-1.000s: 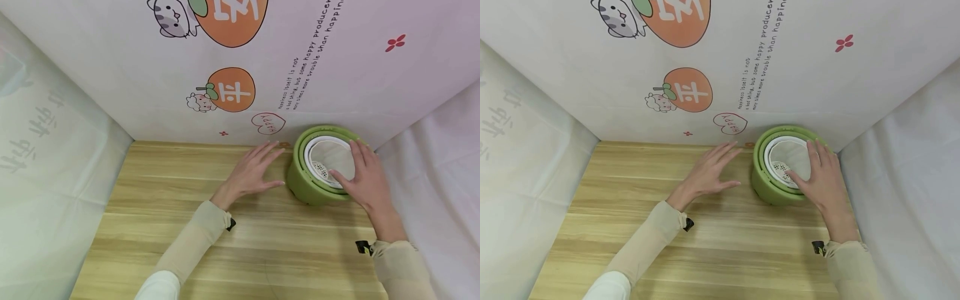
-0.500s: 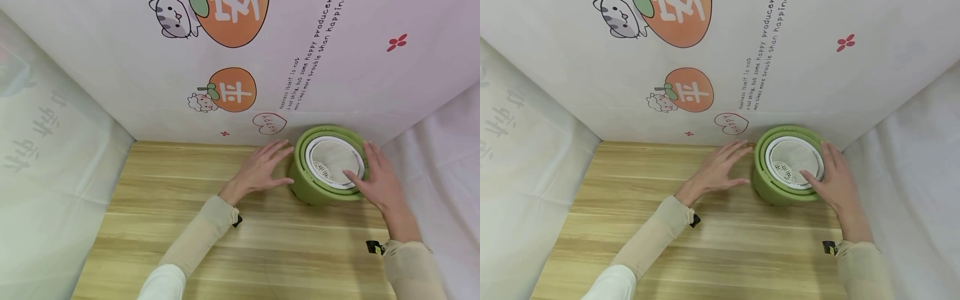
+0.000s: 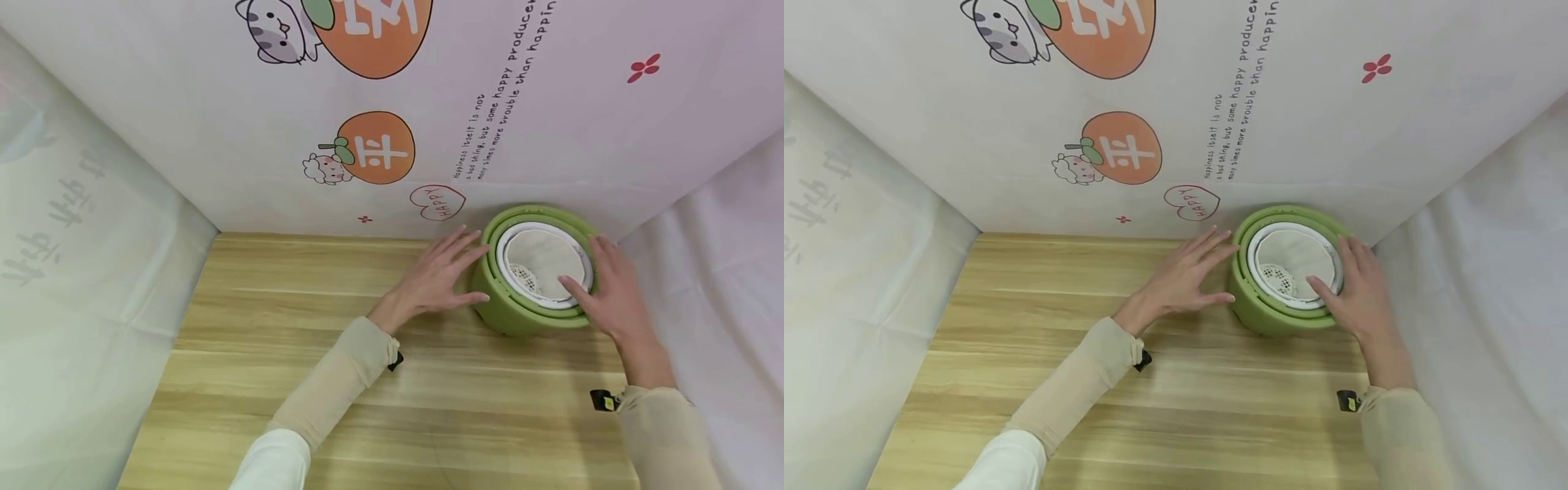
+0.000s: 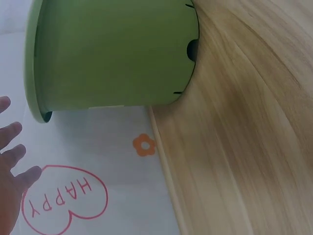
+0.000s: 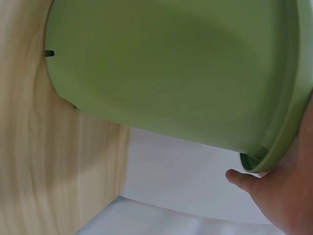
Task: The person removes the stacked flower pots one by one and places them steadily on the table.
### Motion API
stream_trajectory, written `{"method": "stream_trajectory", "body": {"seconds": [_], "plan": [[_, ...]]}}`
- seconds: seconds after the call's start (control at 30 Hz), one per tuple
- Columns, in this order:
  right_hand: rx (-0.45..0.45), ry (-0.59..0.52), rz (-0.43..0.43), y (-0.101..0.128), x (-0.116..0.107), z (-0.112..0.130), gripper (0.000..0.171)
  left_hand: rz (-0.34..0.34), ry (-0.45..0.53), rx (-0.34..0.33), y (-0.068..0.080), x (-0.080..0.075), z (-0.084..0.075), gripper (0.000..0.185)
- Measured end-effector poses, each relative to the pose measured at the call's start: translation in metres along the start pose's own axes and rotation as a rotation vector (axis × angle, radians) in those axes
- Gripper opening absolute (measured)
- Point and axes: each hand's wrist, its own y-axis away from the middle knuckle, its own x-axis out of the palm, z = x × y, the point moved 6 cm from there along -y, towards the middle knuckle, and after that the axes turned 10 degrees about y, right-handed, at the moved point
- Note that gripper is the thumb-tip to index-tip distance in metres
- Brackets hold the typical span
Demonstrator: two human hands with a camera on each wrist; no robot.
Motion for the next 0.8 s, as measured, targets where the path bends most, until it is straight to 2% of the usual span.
{"method": "stream_trajectory", "body": {"seconds": [0.2, 0.57, 0.8], "plan": [[-0.043, 0.026, -0.028, 0.0, 0.004, 0.001, 0.08, 0.026, 0.025, 0.007, -0.01, 0.008, -0.006, 0.092], [-0.01, 0.039, 0.016, -0.004, 0.011, -0.001, 0.081, 0.076, 0.029, 0.009, -0.02, 0.019, -0.011, 0.09], [0.024, 0.032, 0.02, -0.003, 0.01, -0.006, 0.082, 0.074, 0.028, -0.003, -0.026, 0.025, -0.013, 0.087]]}}
